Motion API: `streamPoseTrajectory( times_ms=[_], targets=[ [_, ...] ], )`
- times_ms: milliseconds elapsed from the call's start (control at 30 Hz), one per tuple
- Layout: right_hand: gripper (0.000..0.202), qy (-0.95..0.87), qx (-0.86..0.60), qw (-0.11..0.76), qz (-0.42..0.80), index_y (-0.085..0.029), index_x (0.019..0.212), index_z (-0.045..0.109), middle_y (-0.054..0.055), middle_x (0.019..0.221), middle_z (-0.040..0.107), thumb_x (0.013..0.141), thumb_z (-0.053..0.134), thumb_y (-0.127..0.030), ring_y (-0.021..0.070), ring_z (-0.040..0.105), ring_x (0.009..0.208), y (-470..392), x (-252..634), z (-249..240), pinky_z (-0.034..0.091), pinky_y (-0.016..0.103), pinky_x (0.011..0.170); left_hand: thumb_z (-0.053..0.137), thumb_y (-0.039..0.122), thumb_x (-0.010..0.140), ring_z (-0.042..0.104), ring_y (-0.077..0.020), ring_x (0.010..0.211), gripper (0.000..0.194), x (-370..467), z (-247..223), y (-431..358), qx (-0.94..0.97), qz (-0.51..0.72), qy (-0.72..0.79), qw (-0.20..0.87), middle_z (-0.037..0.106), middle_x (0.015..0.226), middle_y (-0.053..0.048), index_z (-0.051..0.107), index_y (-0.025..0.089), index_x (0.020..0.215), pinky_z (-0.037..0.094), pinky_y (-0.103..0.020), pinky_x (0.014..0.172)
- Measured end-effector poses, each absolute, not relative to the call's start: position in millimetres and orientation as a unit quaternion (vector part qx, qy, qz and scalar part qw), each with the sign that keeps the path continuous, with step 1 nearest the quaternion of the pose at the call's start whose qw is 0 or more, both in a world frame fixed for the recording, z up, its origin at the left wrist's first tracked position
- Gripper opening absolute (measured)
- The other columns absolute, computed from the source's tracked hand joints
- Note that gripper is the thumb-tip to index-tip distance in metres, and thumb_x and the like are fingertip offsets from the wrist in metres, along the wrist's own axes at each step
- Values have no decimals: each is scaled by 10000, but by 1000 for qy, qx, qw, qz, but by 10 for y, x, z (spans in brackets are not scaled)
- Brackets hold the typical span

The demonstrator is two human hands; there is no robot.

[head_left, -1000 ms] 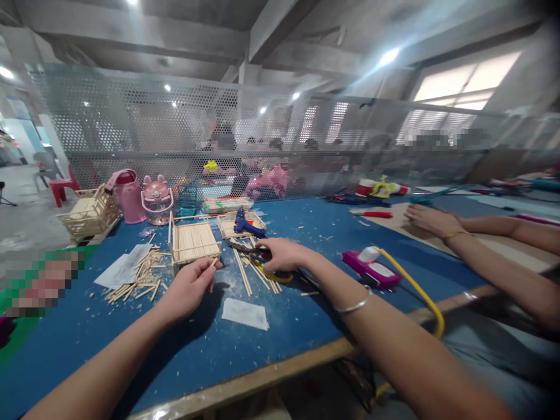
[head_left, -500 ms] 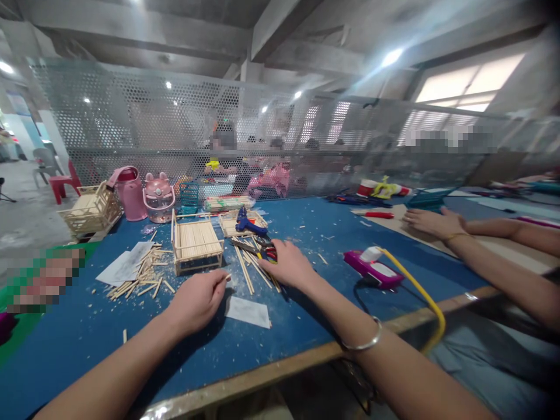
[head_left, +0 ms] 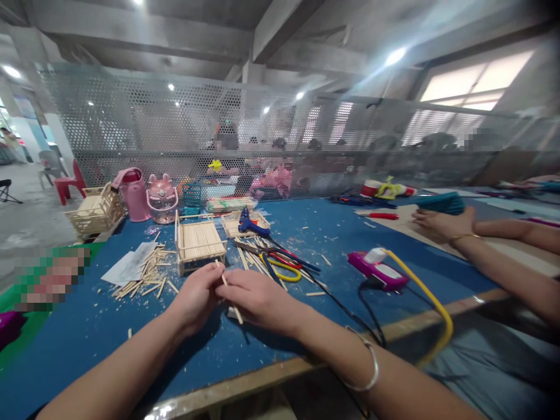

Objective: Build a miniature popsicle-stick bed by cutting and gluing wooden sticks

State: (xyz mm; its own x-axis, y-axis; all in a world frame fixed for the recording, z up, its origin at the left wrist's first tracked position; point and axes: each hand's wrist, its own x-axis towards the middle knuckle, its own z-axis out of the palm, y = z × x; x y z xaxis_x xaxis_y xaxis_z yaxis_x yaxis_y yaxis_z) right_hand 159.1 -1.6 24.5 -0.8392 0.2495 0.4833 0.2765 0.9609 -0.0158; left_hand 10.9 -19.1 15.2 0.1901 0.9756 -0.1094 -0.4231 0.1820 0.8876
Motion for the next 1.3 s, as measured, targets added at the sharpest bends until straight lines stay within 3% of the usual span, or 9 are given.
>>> streamPoseTrajectory(
  times_ms=[100,200,300,367,667,833,1033,1300],
  targets=[
    [238,-933,-138,330,38,-151,1021,556,110,925,625,894,370,-227,160,555,872,85,1578,236,444,287,755,481,355,790,487,-82,524,191,64,147,-185,430,484,378,661,485,601,30,465,175,729,407,-204,555],
    [308,-869,-245,406,139,-160,838,561,69,801,614,917,317,-330,136,561,741,132,1686,316,442,257,672,409,372,834,545,-140,646,261,-8,149,-185,601,413,468,499,571,669,-24,553,166,766,426,-260,638],
    [401,-831,-340,350,268,-162,693,501,9,606,526,924,264,-390,101,484,543,79,1794,358,394,222,534,481,310,810,549,-180,745,232,-52,135,-192,785,277,491,256,616,736,-52,659,172,753,407,-280,699],
    [399,-848,-347,269,296,-161,633,477,-5,572,497,913,302,-386,94,457,525,27,1818,319,369,218,529,508,276,799,552,-188,770,208,-51,115,-198,839,202,471,182,625,765,-54,701,198,804,402,-276,710],
    [369,-907,-345,135,201,-158,664,524,31,628,576,914,280,-276,119,499,582,-21,1885,146,369,237,607,531,340,786,606,-244,853,238,11,105,-216,825,96,540,134,690,883,-69,704,314,947,427,-304,707],
    [364,-922,-328,140,151,-145,750,570,51,680,595,918,268,-260,136,517,633,-16,1867,141,365,239,626,549,333,767,623,-256,863,225,15,149,-205,825,76,543,140,707,868,-68,714,312,919,429,-309,707],
    [339,-950,-290,58,104,-153,769,567,54,681,582,921,293,-283,143,492,613,8,1850,187,327,241,591,535,339,780,631,-262,852,244,9,131,-201,831,60,539,120,711,902,-71,702,323,957,434,-312,684],
    [345,-955,-263,46,131,-157,751,543,53,685,576,921,269,-279,143,489,620,27,1867,220,345,236,607,518,333,789,635,-258,870,249,7,137,-197,832,58,539,120,714,926,-56,697,333,962,437,-313,694]
  ],
)
